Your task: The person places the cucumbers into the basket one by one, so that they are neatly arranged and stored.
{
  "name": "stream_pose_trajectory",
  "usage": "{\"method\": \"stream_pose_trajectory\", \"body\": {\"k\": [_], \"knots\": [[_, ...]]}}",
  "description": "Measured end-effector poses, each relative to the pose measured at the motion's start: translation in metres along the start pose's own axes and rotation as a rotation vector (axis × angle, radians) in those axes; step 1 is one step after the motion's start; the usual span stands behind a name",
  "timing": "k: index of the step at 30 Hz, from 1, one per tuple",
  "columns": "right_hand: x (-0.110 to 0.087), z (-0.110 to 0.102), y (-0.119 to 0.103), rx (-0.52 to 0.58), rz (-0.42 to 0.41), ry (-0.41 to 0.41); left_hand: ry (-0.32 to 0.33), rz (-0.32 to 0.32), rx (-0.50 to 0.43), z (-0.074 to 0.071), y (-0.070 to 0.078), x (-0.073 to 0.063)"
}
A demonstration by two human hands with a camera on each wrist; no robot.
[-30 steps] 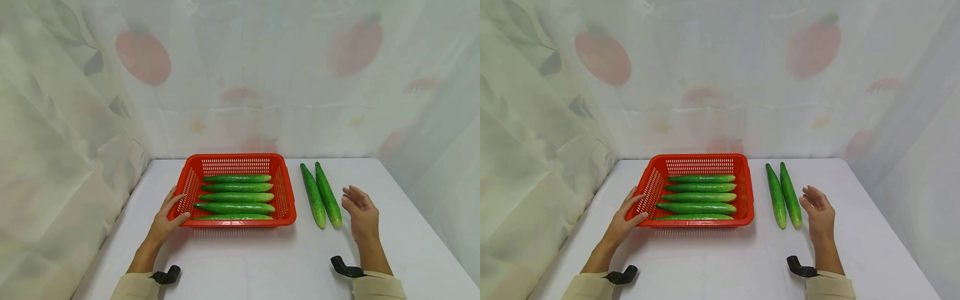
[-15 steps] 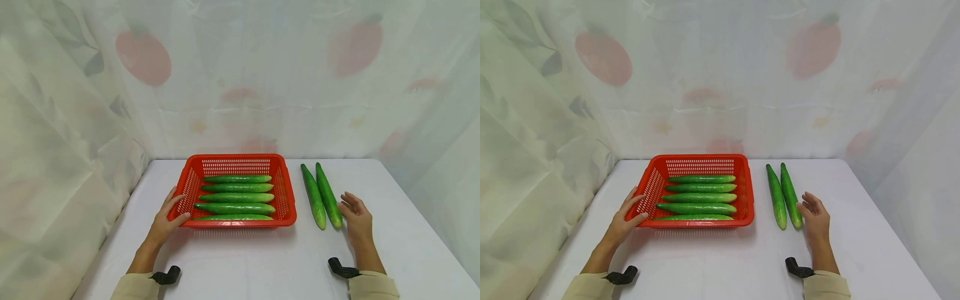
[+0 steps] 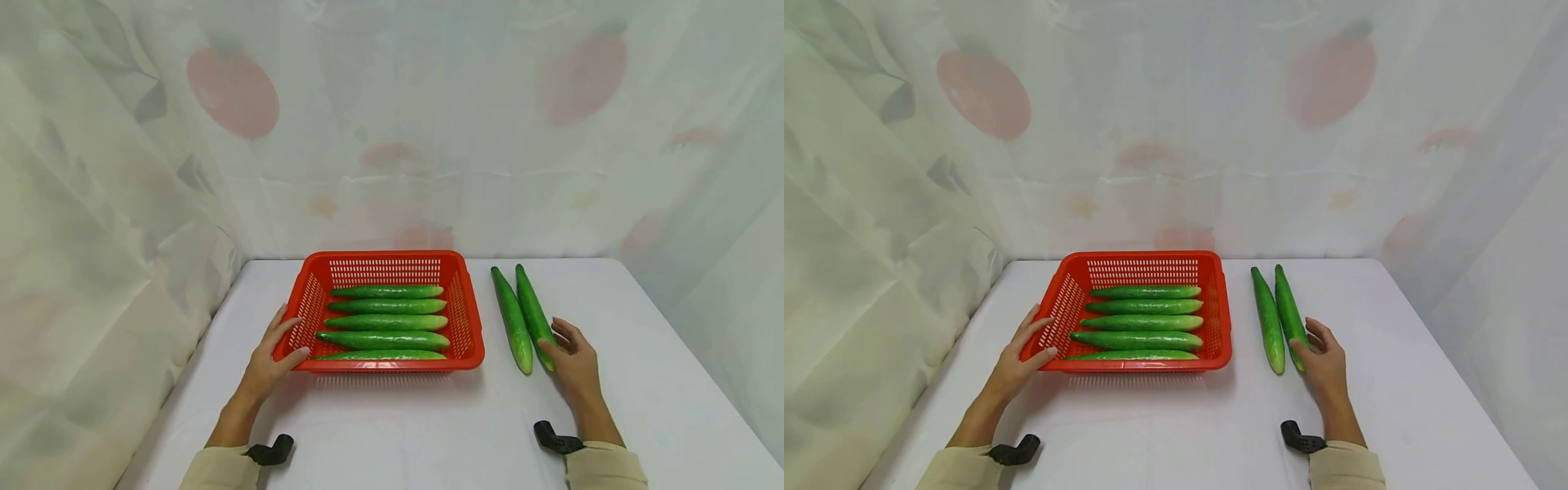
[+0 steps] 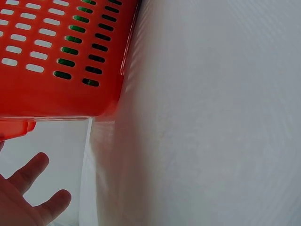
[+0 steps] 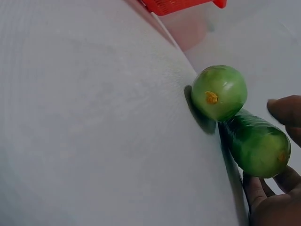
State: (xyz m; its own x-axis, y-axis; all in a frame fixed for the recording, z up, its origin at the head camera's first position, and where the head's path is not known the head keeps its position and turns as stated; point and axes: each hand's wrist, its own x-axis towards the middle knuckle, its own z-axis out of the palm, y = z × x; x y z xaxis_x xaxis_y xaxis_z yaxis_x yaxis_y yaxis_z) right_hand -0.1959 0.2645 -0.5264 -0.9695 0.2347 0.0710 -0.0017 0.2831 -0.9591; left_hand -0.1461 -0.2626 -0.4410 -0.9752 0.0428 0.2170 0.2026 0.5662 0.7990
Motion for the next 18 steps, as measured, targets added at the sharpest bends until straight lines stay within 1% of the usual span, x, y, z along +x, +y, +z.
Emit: {"method": "stream_pose_trajectory", "body": {"k": [1, 5, 6, 7, 11, 12, 13, 16, 18], "knots": [[0.0, 0.0, 0.0, -0.026, -0.014, -0.002, 0.001, 0.002, 0.002, 0.0, -0.003, 0.0], [0.001, 0.003, -0.001, -0.109, -0.037, 0.01, 0.015, 0.024, -0.013, 0.004, -0.021, 0.002], [0.001, 0.003, -0.001, -0.128, -0.037, 0.016, 0.015, 0.025, -0.016, 0.004, -0.02, 0.002], [0.002, 0.004, -0.001, -0.141, -0.037, 0.027, 0.019, 0.026, -0.021, 0.005, -0.023, 0.003], [0.002, 0.005, 0.004, -0.172, -0.015, 0.104, 0.02, 0.013, -0.012, 0.005, -0.025, 0.003], [0.002, 0.005, 0.005, -0.171, -0.004, 0.126, 0.019, 0.009, -0.011, 0.005, -0.026, 0.003], [0.002, 0.005, 0.005, -0.159, 0.011, 0.147, 0.023, 0.012, -0.011, 0.006, -0.031, 0.004], [0.001, 0.004, 0.003, -0.111, 0.07, 0.209, 0.023, 0.017, -0.024, 0.006, -0.031, 0.003], [0.0, 0.004, 0.002, -0.057, 0.108, 0.243, 0.022, 0.019, -0.028, 0.006, -0.03, 0.003]]}}
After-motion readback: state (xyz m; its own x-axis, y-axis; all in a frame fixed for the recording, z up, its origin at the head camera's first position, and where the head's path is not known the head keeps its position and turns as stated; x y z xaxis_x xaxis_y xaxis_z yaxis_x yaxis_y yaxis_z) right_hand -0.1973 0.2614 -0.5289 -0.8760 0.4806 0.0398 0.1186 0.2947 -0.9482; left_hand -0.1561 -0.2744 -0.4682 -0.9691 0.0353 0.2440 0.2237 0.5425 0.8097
